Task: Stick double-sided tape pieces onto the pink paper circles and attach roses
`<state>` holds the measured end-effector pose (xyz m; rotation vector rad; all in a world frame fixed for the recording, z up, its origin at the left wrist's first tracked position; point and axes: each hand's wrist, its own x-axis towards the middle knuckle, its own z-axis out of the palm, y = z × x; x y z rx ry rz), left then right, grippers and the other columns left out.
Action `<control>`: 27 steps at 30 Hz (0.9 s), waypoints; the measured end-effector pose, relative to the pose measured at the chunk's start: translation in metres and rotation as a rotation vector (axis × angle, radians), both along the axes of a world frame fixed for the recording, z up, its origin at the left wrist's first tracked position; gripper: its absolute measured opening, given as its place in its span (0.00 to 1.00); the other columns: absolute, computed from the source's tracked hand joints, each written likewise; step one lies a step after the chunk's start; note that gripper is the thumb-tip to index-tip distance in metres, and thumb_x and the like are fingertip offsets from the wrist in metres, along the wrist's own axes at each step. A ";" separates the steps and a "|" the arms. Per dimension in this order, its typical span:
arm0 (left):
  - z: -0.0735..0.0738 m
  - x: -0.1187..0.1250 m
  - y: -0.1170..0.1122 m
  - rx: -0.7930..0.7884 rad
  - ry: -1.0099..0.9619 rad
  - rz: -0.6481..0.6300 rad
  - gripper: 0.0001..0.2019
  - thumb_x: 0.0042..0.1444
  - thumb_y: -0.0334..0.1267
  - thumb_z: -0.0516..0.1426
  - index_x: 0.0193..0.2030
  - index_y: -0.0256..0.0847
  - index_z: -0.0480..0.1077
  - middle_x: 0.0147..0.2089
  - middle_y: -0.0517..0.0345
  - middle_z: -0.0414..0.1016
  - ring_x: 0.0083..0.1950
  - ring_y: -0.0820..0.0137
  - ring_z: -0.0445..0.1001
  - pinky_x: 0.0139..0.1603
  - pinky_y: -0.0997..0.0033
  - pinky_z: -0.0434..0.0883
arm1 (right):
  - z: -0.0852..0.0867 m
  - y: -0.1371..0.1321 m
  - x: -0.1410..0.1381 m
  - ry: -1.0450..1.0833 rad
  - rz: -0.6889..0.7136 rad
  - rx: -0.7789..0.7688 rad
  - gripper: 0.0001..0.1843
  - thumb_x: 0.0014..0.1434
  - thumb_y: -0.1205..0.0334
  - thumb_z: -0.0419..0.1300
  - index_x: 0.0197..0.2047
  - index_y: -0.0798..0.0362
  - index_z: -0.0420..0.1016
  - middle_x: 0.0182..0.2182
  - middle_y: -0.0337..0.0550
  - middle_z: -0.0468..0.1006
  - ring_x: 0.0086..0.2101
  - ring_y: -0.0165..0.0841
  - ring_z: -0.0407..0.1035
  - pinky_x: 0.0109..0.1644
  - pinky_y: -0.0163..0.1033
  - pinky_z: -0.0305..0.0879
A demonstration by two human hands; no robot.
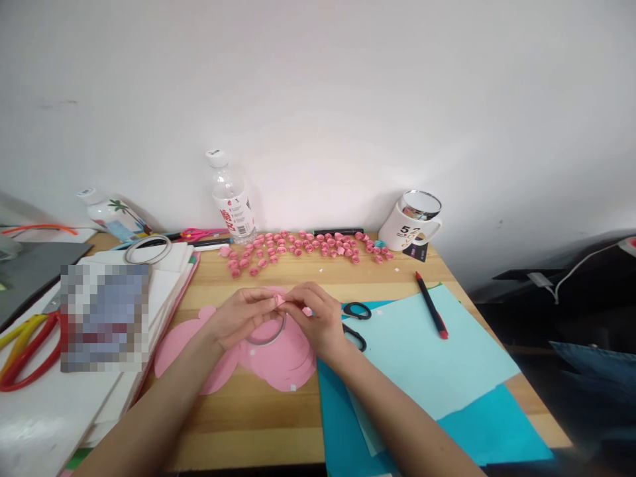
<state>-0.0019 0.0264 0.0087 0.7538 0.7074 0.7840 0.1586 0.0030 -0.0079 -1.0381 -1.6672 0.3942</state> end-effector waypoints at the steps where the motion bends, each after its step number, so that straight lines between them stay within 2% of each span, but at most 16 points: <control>1: 0.000 0.000 0.000 0.001 0.005 0.004 0.06 0.44 0.32 0.66 0.31 0.33 0.78 0.32 0.50 0.78 0.34 0.71 0.73 0.38 0.71 0.69 | 0.001 0.000 0.000 0.002 0.016 0.001 0.01 0.55 0.64 0.61 0.32 0.51 0.74 0.26 0.42 0.75 0.26 0.31 0.69 0.29 0.36 0.68; 5: 0.002 0.000 0.000 0.012 0.032 0.031 0.06 0.43 0.32 0.66 0.30 0.33 0.78 0.33 0.49 0.78 0.34 0.71 0.73 0.37 0.71 0.69 | -0.001 0.001 0.002 -0.002 0.044 -0.016 0.05 0.56 0.64 0.60 0.38 0.50 0.75 0.30 0.43 0.76 0.28 0.31 0.70 0.30 0.36 0.70; 8: 0.001 0.000 0.000 0.021 0.045 0.038 0.08 0.43 0.33 0.66 0.32 0.33 0.78 0.33 0.48 0.79 0.34 0.70 0.74 0.38 0.70 0.70 | -0.004 0.000 0.001 0.002 -0.009 0.009 0.08 0.56 0.64 0.60 0.41 0.50 0.75 0.31 0.44 0.75 0.27 0.31 0.71 0.31 0.37 0.71; 12: -0.002 -0.001 0.000 0.032 0.078 0.050 0.09 0.42 0.34 0.66 0.33 0.33 0.78 0.32 0.48 0.79 0.32 0.69 0.74 0.38 0.68 0.71 | -0.004 -0.001 -0.001 0.007 -0.054 0.048 0.04 0.55 0.65 0.61 0.36 0.50 0.75 0.31 0.44 0.74 0.26 0.30 0.70 0.28 0.36 0.70; 17: -0.004 -0.001 0.000 0.039 0.102 0.069 0.10 0.41 0.35 0.67 0.32 0.32 0.78 0.31 0.48 0.79 0.31 0.70 0.74 0.37 0.68 0.71 | -0.005 0.000 0.000 -0.004 0.024 0.046 0.06 0.56 0.65 0.60 0.37 0.49 0.78 0.34 0.45 0.73 0.29 0.31 0.70 0.28 0.36 0.69; 21: -0.004 0.002 0.000 0.072 0.167 0.109 0.12 0.40 0.35 0.67 0.34 0.33 0.78 0.32 0.48 0.79 0.30 0.71 0.74 0.37 0.69 0.71 | -0.008 0.002 0.001 0.021 0.089 -0.066 0.07 0.56 0.67 0.60 0.37 0.50 0.77 0.35 0.44 0.72 0.30 0.30 0.70 0.30 0.35 0.70; 27: 0.002 0.009 -0.002 0.184 0.335 0.312 0.08 0.37 0.33 0.66 0.27 0.34 0.75 0.26 0.55 0.78 0.25 0.73 0.73 0.31 0.73 0.70 | -0.009 0.004 -0.002 0.138 0.132 -0.298 0.07 0.55 0.64 0.61 0.39 0.51 0.77 0.36 0.44 0.70 0.33 0.31 0.71 0.33 0.36 0.73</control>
